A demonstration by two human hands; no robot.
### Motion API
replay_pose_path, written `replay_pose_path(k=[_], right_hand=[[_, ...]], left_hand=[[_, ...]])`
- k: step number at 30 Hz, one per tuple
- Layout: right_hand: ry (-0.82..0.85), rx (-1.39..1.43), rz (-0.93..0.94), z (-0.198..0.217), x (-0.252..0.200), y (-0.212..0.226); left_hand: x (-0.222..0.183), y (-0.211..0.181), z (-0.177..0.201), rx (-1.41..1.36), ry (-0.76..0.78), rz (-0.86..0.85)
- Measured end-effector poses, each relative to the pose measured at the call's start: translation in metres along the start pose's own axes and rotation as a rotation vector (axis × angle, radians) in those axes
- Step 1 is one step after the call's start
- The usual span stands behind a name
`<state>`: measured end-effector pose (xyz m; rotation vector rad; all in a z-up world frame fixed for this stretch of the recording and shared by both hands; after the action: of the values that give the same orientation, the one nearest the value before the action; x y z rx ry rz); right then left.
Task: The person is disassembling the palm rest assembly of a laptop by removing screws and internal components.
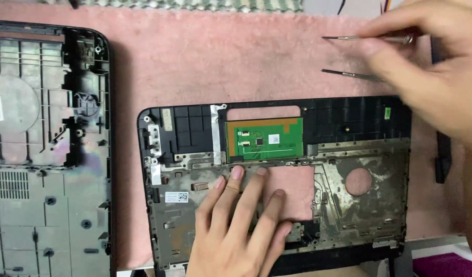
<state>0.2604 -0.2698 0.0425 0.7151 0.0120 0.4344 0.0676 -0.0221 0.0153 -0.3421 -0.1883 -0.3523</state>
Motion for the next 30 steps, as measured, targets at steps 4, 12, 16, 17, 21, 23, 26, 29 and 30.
replay_pose_path(k=[4,12,16,17,21,23,26,29,30], right_hand=[[0.054,-0.014,0.148,-0.007,0.009,0.015],[0.172,0.048,0.003,-0.01,-0.029,0.052],[0.282,0.034,-0.4,-0.04,-0.048,0.068],[0.273,-0.005,-0.458,-0.046,-0.053,0.07],[0.237,0.04,-0.256,-0.07,-0.053,0.086],[0.208,-0.05,-0.061,-0.078,-0.049,0.1],[0.185,-0.016,0.098,-0.09,-0.049,0.105],[0.197,0.009,0.206,-0.096,-0.048,0.106],[0.202,0.01,0.208,-0.098,-0.05,0.106]], left_hand=[[-0.001,-0.001,0.001,0.029,-0.027,-0.017],[0.001,0.002,0.005,0.047,0.008,0.095],[0.003,0.005,0.011,0.006,0.0,0.15],[0.003,0.005,0.013,-0.026,-0.013,0.142],[-0.002,0.006,0.008,-0.033,-0.027,0.154],[-0.001,0.005,0.008,-0.039,-0.066,0.136],[-0.003,0.005,0.007,-0.02,-0.051,0.123],[-0.003,0.006,0.006,-0.027,-0.051,0.114],[-0.004,0.005,0.007,-0.027,-0.051,0.12]])
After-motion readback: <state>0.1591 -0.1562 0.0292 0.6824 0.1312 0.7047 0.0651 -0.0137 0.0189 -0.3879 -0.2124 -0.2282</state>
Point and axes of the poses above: each hand's wrist, its own x-axis towards the middle knuckle, its own z-axis out of the back of the hand, y = z × x, the point moved 7 cm from there along x, towards the middle knuckle, and after that the axes turned 11 degrees about x, right-handed, at the moved point
